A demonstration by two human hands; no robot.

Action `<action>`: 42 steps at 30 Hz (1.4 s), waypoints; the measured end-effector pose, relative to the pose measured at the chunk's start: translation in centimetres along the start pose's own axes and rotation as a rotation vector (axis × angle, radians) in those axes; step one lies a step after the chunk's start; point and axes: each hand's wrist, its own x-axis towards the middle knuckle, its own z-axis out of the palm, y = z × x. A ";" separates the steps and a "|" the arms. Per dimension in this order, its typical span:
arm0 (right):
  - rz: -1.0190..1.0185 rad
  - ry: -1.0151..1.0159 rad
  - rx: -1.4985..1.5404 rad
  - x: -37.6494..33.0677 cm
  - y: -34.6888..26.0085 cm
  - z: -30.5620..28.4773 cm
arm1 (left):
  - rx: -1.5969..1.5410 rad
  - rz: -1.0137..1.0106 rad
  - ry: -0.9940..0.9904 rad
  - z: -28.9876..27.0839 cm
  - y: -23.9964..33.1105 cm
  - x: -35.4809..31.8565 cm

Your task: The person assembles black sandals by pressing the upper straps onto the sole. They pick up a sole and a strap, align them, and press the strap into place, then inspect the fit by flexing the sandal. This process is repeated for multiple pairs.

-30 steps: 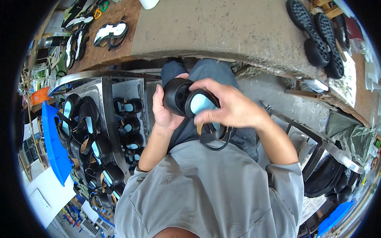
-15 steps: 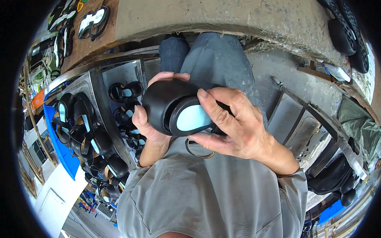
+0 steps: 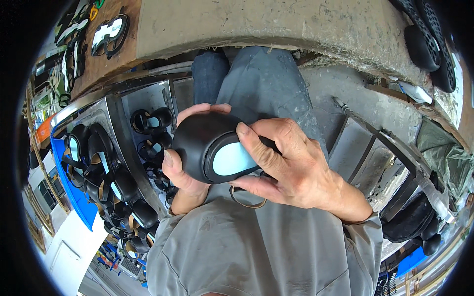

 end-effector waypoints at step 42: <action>0.258 -0.201 0.911 5.4 -1.5 -1.6 | 0.490 0.238 -0.181 1.0 6.9 -0.5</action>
